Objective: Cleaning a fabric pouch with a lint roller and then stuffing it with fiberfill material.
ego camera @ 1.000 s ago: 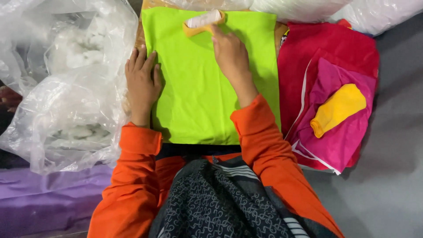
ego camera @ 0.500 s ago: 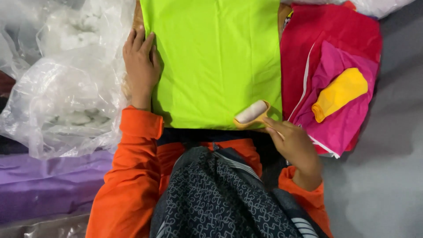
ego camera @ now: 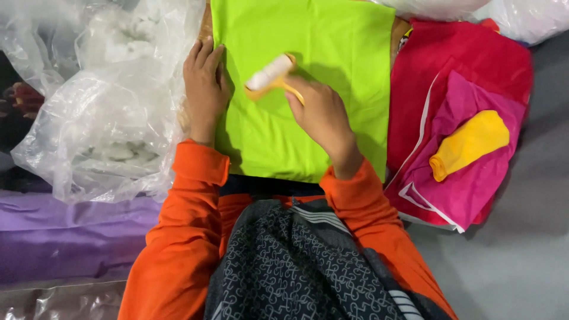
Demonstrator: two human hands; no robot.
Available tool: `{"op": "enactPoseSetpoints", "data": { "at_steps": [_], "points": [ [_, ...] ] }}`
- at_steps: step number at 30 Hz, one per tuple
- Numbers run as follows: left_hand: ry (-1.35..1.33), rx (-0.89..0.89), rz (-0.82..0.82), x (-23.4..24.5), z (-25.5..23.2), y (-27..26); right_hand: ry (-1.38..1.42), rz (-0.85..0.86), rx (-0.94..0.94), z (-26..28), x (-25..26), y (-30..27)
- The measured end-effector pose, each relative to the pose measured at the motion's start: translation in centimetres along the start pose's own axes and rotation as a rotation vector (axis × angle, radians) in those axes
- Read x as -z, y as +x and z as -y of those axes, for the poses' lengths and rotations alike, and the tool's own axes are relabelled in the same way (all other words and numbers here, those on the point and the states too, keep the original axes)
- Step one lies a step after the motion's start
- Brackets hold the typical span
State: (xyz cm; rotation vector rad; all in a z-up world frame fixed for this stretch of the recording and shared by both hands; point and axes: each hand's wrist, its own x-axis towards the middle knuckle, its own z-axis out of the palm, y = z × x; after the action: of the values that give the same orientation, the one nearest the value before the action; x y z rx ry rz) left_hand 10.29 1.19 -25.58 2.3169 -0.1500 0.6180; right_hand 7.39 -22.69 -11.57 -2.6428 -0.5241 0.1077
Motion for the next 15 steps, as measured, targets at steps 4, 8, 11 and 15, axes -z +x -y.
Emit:
{"op": "enactPoseSetpoints", "data": {
  "at_steps": [4,8,11,15],
  "points": [
    [-0.091,0.018,-0.041,-0.2,0.4,0.2,0.006,-0.059,0.095,0.8,-2.8,7.4],
    [-0.078,0.014,-0.038,-1.1,1.9,-0.2,0.043,-0.034,0.102,1.2,-1.7,6.2],
    [-0.069,0.000,-0.038,-1.5,2.2,-0.2,0.086,-0.037,0.118,-1.3,-0.1,-0.6],
    [-0.038,0.061,-0.018,-1.1,1.3,-0.2,0.110,0.081,-0.027,-4.8,4.8,-12.3]
  ]
}}
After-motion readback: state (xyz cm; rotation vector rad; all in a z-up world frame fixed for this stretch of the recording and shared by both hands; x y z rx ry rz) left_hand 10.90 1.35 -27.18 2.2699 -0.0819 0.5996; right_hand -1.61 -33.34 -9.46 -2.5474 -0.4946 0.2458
